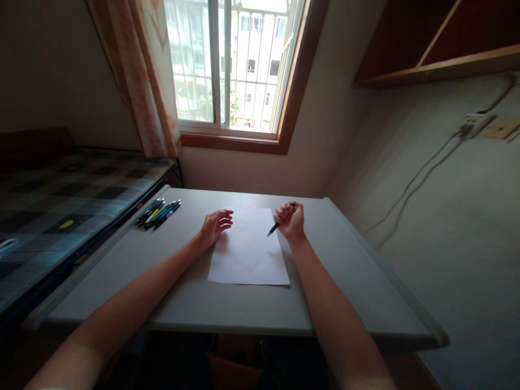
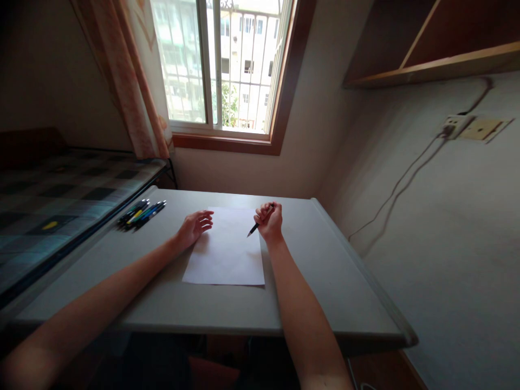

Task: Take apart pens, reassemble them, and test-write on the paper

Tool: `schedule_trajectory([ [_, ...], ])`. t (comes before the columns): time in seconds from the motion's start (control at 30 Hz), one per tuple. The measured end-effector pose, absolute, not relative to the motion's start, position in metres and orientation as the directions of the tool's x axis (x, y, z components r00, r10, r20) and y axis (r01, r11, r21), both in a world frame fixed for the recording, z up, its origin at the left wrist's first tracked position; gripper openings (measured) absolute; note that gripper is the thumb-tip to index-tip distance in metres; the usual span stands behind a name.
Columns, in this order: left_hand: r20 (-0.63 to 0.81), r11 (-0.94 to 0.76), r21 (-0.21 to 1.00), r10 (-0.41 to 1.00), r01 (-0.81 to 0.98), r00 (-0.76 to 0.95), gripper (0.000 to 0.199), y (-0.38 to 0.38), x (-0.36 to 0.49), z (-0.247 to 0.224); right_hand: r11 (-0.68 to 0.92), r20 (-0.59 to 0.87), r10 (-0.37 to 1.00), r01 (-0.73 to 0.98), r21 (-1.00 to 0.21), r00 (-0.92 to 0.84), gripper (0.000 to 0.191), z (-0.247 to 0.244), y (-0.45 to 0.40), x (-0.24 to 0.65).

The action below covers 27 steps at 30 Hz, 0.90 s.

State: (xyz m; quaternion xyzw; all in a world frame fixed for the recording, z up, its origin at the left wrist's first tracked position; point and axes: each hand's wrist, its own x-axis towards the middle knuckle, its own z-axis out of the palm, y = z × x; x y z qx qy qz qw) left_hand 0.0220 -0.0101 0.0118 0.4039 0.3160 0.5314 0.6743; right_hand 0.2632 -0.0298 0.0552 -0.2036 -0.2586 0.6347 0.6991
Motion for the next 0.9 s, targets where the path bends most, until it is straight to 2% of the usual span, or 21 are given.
schedule_trajectory([
  [0.4, -0.017, 0.127, 0.896, 0.967, -0.425, 0.253, 0.022, -0.01, 0.022, 0.011, 0.133, 0.094, 0.991, -0.748, -0.65, 0.095, 0.036, 0.056, -0.03, 0.263],
  [0.53, -0.019, 0.189, 0.876, 0.933, -0.444, 0.361, 0.027, -0.016, 0.025, 0.015, 0.138, 0.091, 0.99, -0.736, -0.662, 0.103, 0.037, 0.056, -0.027, 0.257],
  [0.67, -0.02, 0.242, 0.878, 0.88, -0.413, 0.474, 0.032, -0.022, 0.029, 0.019, 0.103, 0.033, 0.992, -0.652, -0.751, 0.118, 0.032, 0.049, -0.021, 0.251],
  [0.77, 0.003, 0.202, 0.89, 0.894, -0.408, 0.449, 0.03, -0.021, 0.029, 0.016, 0.09, 0.044, 0.995, -0.57, -0.817, 0.094, 0.03, 0.043, -0.019, 0.251],
  [0.9, 0.01, 0.148, 0.886, 0.941, -0.439, 0.338, 0.029, -0.013, 0.025, 0.009, 0.097, 0.045, 0.993, -0.562, -0.821, 0.106, 0.024, 0.037, -0.018, 0.255],
])
